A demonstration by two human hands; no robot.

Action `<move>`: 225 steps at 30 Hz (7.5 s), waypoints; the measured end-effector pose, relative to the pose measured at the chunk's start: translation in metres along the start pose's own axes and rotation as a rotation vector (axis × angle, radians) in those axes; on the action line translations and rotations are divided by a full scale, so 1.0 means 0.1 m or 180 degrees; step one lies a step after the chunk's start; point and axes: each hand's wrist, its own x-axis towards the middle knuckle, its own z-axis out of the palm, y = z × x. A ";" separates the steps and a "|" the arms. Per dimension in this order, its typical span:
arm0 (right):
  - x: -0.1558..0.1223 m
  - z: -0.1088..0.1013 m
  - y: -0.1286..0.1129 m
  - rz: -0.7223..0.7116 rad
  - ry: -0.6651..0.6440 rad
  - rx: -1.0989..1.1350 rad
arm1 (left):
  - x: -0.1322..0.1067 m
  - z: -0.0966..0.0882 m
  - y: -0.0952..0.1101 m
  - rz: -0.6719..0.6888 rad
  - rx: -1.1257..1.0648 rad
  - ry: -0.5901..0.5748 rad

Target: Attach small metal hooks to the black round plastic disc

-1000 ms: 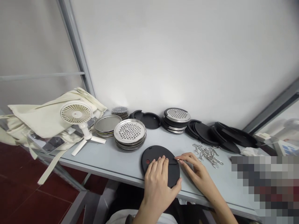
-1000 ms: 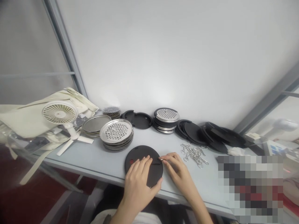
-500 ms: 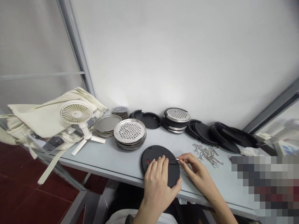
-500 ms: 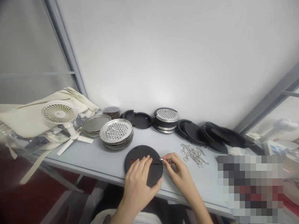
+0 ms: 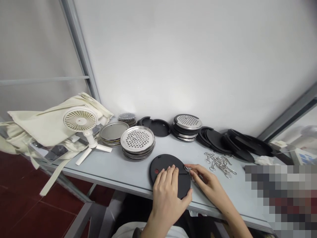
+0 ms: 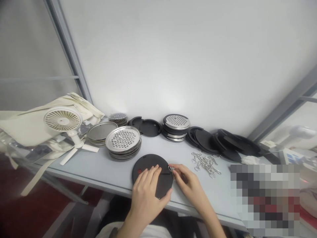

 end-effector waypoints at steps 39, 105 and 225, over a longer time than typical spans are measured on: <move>0.00 0.02 -0.05 -0.0041 -0.0037 0.0185 | 0.02 -0.03 0.01 -0.0015 -0.0026 -0.0021; -0.01 0.03 0.02 0.0107 -0.0257 0.0094 | 0.01 -0.01 0.00 -0.0006 -0.0006 0.0007; -0.02 0.00 0.01 0.0198 -0.0064 0.0067 | 0.02 -0.04 0.02 -0.0013 0.0049 0.0001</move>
